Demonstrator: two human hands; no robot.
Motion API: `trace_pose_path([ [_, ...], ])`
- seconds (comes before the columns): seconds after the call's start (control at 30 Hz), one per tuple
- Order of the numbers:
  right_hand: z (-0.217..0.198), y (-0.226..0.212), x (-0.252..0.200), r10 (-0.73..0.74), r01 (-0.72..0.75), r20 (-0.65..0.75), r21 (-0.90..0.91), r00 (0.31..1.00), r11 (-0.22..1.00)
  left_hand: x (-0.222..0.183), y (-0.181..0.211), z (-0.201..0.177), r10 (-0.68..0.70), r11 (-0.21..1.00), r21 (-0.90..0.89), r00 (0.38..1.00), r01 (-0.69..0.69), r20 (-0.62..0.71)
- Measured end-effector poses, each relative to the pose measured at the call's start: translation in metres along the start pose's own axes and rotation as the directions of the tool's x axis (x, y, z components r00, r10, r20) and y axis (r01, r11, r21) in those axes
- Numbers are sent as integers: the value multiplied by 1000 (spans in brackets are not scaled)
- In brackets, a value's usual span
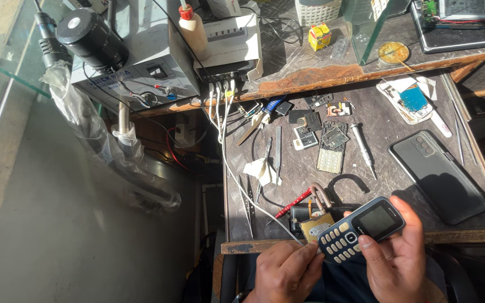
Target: The person connects a cable to a feature phone to check its charging function and then uses a prying tool to remove the back cover and battery of another mobile phone.
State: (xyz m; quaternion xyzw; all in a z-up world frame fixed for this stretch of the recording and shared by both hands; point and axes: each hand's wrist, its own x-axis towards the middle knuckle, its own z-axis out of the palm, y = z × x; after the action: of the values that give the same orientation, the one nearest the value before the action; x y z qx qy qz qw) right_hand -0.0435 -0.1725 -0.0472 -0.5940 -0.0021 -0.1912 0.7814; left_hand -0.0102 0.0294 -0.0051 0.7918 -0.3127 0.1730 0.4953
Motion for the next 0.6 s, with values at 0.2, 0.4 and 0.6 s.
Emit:
trace_pose_path([
  [0.2, 7, 4, -6, 13, -27, -193, -69, 981, 997, -5, -5, 0, -22, 999, -25, 999, 22, 24],
  [0.4, 3, 13, -1, -17, 1, -194, -81, 981, 997, -12, -12, 5, -1, 999, -46, 1000, 2, 18],
  [0.6, 2, 9, -1, 33, -64, -200, -152, 979, 986, -18, -16, 7, -42, 995, -87, 999, 45, 31],
])
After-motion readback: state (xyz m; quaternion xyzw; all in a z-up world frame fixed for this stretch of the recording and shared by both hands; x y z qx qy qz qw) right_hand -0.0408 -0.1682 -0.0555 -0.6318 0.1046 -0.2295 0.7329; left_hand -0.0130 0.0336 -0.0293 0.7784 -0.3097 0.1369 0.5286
